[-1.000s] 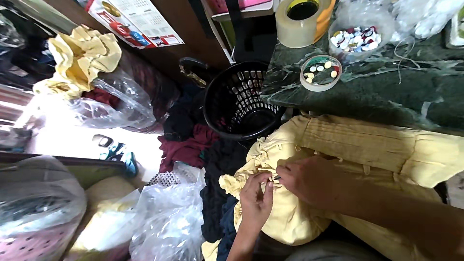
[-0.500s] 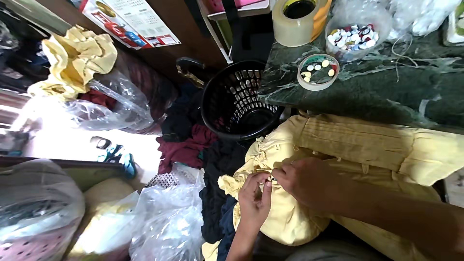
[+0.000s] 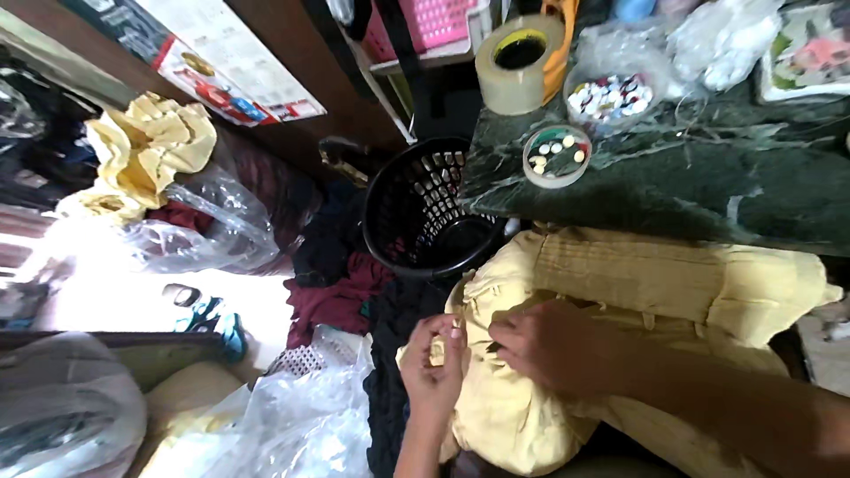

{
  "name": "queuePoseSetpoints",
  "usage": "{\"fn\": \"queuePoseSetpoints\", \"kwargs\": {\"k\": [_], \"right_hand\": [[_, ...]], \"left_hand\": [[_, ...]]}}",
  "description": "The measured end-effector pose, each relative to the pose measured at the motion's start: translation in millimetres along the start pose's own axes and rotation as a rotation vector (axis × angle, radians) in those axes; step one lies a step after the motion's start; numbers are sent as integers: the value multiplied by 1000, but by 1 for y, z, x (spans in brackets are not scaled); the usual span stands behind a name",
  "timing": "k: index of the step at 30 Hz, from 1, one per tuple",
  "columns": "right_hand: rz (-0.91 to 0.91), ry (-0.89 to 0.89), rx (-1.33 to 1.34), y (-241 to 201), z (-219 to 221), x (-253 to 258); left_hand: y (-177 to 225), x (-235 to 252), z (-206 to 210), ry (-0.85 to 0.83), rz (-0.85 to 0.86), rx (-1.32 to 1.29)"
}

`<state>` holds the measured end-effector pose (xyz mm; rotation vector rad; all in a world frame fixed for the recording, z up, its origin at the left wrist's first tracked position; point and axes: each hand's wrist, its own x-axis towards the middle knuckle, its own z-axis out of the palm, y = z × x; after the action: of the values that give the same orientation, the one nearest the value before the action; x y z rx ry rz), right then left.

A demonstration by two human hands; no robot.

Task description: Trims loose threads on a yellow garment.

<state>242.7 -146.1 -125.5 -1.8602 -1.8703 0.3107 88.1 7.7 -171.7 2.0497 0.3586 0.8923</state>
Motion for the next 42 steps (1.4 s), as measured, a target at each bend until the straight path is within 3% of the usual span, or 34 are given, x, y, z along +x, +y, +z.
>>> {"fn": "queuePoseSetpoints", "kwargs": {"k": [3, 7, 10, 12, 16, 21, 26, 31, 33, 35, 37, 42], "right_hand": [[-20, 99, -26, 0, 9, 1], [18, 74, 36, -2, 7, 5], [30, 65, 46, -1, 5, 2], [43, 78, 60, 2, 5, -3], [78, 134, 176, 13, 4, -19], [361, -219, 335, 22, -27, -25], [384, -165, 350, 39, -23, -27], [531, -155, 215, 18, -34, -21], [430, 65, 136, 1, -32, -19], [277, 153, 259, -12, -29, -12], [208, 77, 428, -14, -24, -1], [342, -27, 389, 0, -16, 7]], "left_hand": [[25, 66, 6, -76, 180, 148], [60, 153, 62, -253, 398, 397], [54, 199, 116, -397, 429, 566], [51, 209, 128, -473, 389, 610], [55, 187, 80, -335, 264, 390], [29, 84, 0, -215, -46, 117], [12, 4, 1, -195, -100, -4], [-3, -2, 16, -120, -29, 18], [-6, 2, 19, -132, 13, 53], [-8, 7, 20, -156, 37, 33], [-8, 13, 20, -171, 30, -40], [-29, 12, 15, -220, -64, -300]]}}
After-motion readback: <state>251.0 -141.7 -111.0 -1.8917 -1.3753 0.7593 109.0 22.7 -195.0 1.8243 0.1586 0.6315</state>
